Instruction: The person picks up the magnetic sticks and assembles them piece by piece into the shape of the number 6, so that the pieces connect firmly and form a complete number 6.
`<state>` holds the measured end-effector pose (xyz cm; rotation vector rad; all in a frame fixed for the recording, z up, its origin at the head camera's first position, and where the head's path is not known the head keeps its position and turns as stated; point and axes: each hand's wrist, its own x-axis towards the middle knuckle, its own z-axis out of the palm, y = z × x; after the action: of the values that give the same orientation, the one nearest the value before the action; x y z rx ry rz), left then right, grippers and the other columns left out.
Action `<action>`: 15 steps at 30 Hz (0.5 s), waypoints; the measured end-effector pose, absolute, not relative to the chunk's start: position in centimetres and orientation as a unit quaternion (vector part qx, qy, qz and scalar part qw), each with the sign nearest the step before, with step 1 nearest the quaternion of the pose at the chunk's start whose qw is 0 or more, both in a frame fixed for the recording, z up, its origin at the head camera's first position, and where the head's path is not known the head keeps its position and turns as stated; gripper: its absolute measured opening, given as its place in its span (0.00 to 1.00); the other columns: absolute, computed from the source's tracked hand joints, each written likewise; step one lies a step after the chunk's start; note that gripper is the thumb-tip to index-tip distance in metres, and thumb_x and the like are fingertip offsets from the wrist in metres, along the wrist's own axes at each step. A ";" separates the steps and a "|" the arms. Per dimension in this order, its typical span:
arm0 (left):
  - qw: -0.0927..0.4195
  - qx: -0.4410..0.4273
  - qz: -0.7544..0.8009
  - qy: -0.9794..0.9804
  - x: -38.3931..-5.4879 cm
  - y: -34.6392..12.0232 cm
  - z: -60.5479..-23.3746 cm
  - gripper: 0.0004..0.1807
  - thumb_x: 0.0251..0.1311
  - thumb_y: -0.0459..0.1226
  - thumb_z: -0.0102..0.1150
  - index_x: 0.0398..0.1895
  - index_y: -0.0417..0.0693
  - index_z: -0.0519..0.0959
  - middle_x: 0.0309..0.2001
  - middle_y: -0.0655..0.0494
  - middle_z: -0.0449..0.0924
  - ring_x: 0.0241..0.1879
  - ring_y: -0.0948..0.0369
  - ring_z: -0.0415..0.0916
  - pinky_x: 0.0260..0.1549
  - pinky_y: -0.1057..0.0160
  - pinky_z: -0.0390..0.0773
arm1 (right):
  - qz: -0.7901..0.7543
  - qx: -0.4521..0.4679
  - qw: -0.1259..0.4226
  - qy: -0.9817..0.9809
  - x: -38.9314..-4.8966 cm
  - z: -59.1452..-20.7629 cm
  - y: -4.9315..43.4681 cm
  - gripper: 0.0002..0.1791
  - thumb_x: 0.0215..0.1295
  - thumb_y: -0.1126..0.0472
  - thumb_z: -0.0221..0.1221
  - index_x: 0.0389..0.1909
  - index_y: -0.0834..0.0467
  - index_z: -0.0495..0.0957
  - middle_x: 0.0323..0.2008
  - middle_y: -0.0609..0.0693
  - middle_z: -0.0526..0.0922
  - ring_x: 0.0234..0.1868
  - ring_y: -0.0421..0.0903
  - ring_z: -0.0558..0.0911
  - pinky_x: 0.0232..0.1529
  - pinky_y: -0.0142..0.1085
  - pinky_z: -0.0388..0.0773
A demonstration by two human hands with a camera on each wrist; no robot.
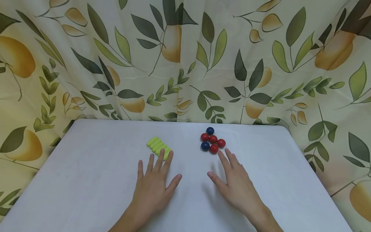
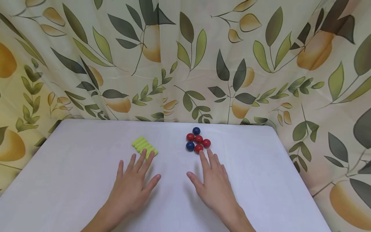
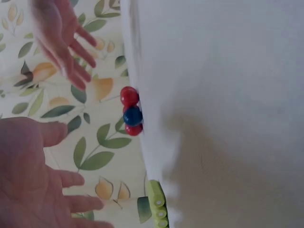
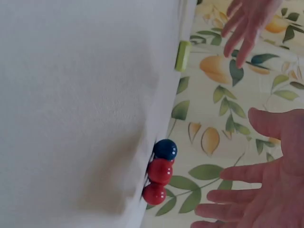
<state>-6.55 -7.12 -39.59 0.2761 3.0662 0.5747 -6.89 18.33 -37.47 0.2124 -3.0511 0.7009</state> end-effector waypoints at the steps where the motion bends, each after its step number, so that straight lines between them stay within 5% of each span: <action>1: 0.011 0.091 0.192 0.977 -6.7 -7.3 -39.6 0.41 0.73 0.65 0.46 0.84 0.63 0.54 0.84 0.52 0.51 0.82 0.39 0.49 0.76 0.29 0.43 | 0.226 0.065 0.002 -0.972 -7.1 -37.4 18.4 0.45 0.72 0.41 0.62 0.80 0.60 0.60 0.80 0.66 0.57 0.77 0.72 0.62 0.67 0.71 0.64; 8: 0.003 0.119 0.236 0.964 -7.3 -8.3 -39.5 0.44 0.69 0.51 0.62 0.84 0.55 0.55 0.80 0.44 0.61 0.77 0.36 0.60 0.73 0.31 0.58 | 0.256 0.058 -0.013 -0.965 -8.6 -37.1 19.0 0.41 0.69 0.48 0.66 0.77 0.61 0.65 0.75 0.66 0.66 0.72 0.69 0.70 0.64 0.69 0.71; 15: -0.027 0.124 0.247 0.961 -8.4 -9.0 -39.5 0.38 0.63 0.43 0.70 0.75 0.45 0.69 0.66 0.40 0.76 0.64 0.42 0.76 0.59 0.38 0.76 | 0.297 0.056 -0.017 -0.953 -10.6 -37.6 19.9 0.34 0.68 0.51 0.67 0.71 0.58 0.73 0.67 0.64 0.75 0.62 0.65 0.80 0.55 0.62 0.82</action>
<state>-8.44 -8.99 -39.52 0.3950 3.0713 0.7897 -10.59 19.95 -37.60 0.1779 -3.0267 0.9426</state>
